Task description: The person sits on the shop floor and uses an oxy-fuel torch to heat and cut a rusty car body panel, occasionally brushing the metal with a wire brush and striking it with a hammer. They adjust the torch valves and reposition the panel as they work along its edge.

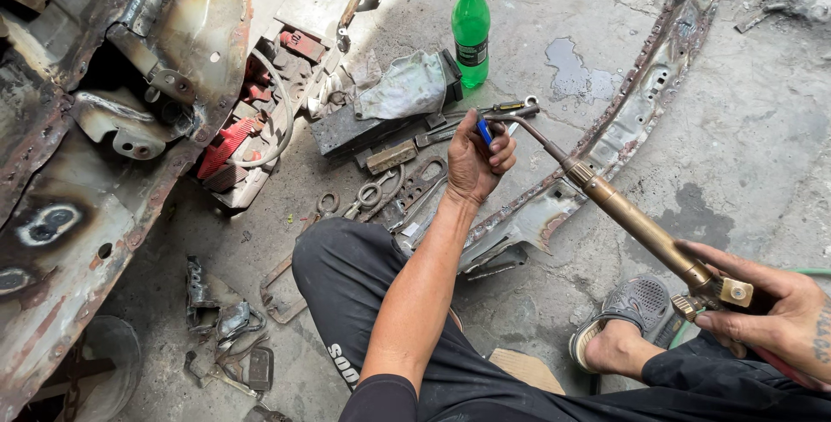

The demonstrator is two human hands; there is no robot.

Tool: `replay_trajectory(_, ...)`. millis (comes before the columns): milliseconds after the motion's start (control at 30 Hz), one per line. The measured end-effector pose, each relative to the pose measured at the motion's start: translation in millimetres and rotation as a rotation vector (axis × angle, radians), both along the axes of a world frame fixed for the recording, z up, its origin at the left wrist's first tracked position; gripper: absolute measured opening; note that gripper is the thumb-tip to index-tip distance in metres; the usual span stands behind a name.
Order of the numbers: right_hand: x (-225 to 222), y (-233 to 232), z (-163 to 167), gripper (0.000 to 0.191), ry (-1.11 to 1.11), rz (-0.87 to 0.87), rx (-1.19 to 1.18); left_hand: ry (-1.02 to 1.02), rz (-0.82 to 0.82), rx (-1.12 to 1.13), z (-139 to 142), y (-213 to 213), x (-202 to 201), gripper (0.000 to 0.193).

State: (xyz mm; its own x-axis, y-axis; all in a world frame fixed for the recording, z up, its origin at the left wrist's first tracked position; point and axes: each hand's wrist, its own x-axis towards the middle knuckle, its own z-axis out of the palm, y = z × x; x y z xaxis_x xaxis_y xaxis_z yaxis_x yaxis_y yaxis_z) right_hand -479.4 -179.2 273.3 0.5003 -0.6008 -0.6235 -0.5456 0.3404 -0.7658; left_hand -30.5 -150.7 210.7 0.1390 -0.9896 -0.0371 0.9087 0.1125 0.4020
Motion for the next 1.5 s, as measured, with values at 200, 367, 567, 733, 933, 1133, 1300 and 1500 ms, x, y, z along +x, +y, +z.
replay_trajectory(200, 6, 0, 9, 0.094, 0.082, -0.013, -0.045, -0.004, -0.002, 0.049, -6, 8, -18, 0.044)
replay_trajectory(367, 20, 1, 24, 0.093, 0.02, -0.03, -0.119, -0.181, -0.113, 0.151, 5, 29, -57, 0.04)
replay_trajectory(567, 29, 9, 36, 0.084, 0.053, -0.041, -0.201, -0.382, -0.394, 0.204, 6, 65, -140, 0.032)
replay_trajectory(733, 34, 16, 38, 0.081, 0.368, 0.026, -0.234, -0.526, -0.441, 0.165, -14, 90, -198, 0.038)
replay_trajectory(933, 46, 17, 35, 0.08, 0.41, 0.005, -0.219, -0.458, -0.531, 0.207, -18, 101, -211, 0.046)
replay_trajectory(1133, 45, 21, 25, 0.078, 0.523, 0.059, -0.282, -0.275, -0.642, 0.167, -13, 99, -214, 0.058)
replay_trajectory(1300, 56, 21, 27, 0.076, 0.642, 0.14, -0.309, -0.322, -0.635, 0.158, -26, 97, -211, 0.056)
replay_trajectory(1500, 75, 16, 28, 0.065, 0.874, 0.257, -0.33, -0.337, -0.602, 0.161, -49, 98, -218, 0.053)
